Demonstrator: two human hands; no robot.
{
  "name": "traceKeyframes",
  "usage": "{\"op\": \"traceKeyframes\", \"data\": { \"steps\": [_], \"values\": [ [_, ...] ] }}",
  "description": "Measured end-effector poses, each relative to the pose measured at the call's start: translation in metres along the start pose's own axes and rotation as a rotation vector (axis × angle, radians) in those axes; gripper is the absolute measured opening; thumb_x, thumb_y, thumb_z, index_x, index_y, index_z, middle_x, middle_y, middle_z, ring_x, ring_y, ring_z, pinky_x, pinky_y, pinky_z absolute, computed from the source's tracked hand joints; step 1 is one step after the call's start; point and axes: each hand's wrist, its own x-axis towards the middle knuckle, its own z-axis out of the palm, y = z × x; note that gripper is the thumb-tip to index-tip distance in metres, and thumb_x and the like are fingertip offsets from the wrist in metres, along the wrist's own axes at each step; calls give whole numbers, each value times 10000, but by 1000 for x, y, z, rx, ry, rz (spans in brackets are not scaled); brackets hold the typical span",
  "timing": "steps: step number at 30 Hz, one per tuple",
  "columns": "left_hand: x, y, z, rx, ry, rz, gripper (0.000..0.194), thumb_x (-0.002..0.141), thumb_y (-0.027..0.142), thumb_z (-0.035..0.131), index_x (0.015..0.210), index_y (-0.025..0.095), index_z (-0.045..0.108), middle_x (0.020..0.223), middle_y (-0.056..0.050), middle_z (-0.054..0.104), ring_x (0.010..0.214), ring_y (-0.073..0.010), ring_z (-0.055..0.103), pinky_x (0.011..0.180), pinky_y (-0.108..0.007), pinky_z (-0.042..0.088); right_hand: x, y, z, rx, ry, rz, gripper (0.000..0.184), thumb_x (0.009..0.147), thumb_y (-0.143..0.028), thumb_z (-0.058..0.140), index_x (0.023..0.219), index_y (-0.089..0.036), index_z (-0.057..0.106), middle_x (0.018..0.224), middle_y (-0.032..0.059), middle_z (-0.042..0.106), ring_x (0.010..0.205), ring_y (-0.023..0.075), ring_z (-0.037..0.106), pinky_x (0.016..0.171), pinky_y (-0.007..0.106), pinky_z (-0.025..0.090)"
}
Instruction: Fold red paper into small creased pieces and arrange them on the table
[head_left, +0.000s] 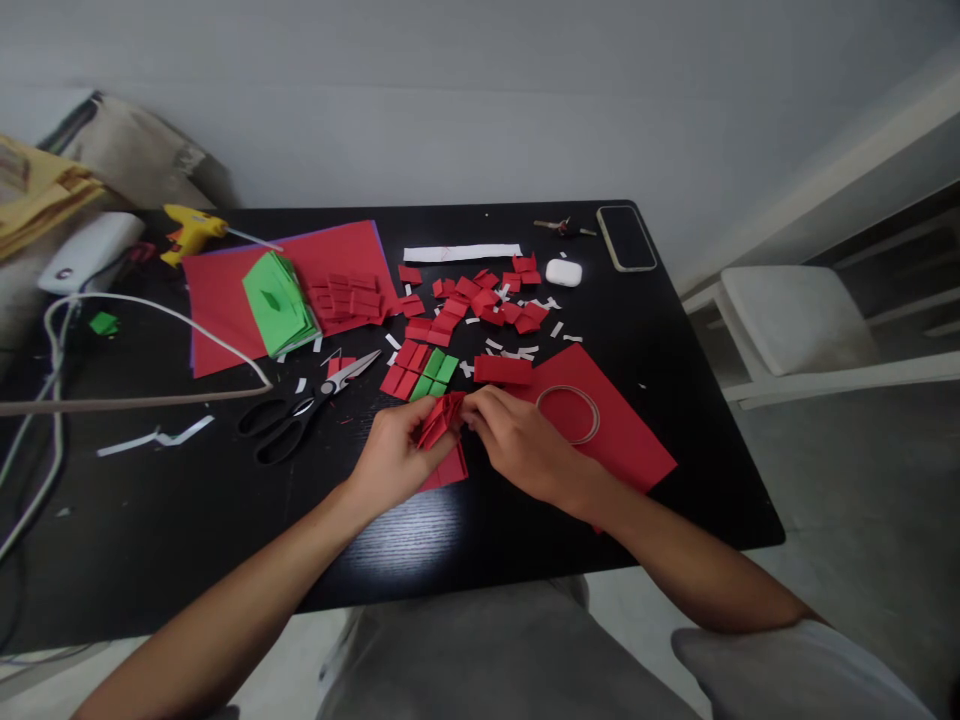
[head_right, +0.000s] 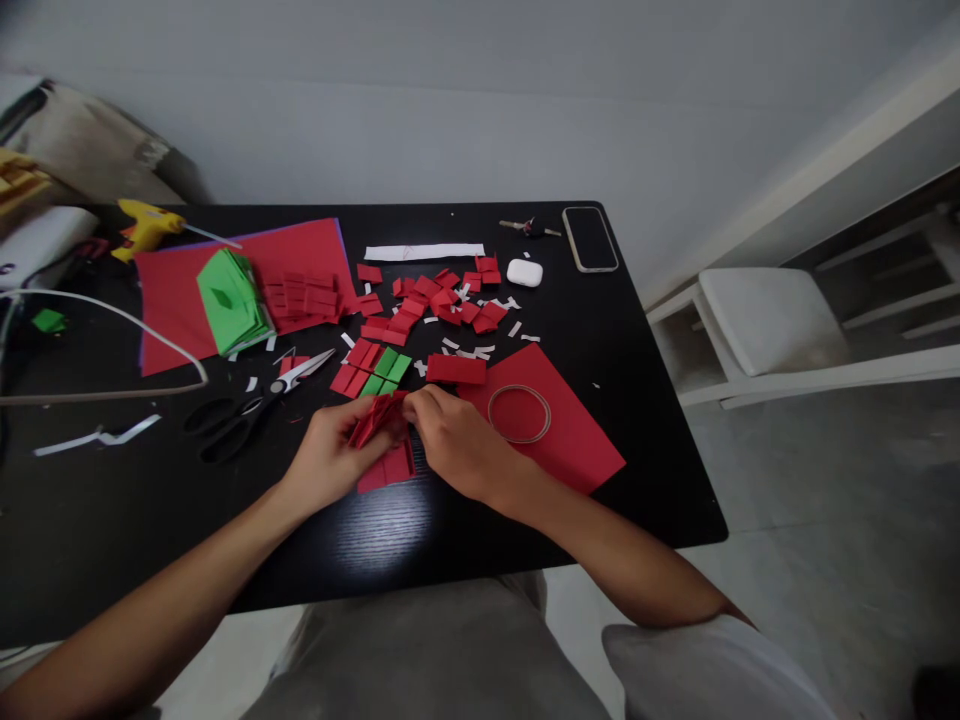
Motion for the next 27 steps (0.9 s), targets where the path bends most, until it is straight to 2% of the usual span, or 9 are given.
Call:
{"op": "traceKeyframes", "data": {
  "steps": [8,13,19,21,27],
  "values": [
    [1,5,-2,-53,-5,-8,160,879,313,661,838,164,703,685,20,632,635,-131,538,613,-237,446,1,1,-7,81,1,11,131,1060,-105,537,1071,-176,646,1014,73,747,927,199,736,838,352,612],
    [0,5,-2,-13,1,5,160,868,311,658,839,163,708,669,26,619,612,-123,508,588,-235,422,0,0,-8,-41,-54,-48,148,1081,-122,505,1097,-152,649,1041,106,738,942,226,733,828,376,618],
    [1,2,0,34,-4,31,148,844,269,636,739,168,612,628,49,544,598,-110,484,586,-228,398,0,-3,-7,-192,-128,-71,231,1051,-28,426,1049,-141,628,1000,114,697,900,229,689,821,373,614],
    [2,2,0,39,-8,29,138,845,266,633,749,166,625,623,53,533,598,-109,484,587,-226,394,0,-4,-7,-180,-138,-52,218,1046,-24,431,1047,-123,626,1003,125,694,903,237,686,823,381,611],
    [2,3,-1,11,-30,-22,182,860,316,635,869,155,719,692,27,630,647,-130,534,632,-242,436,2,-2,-8,-66,-114,3,175,1085,-108,454,1096,-133,627,1034,115,709,924,233,701,821,385,604]
  ]
}}
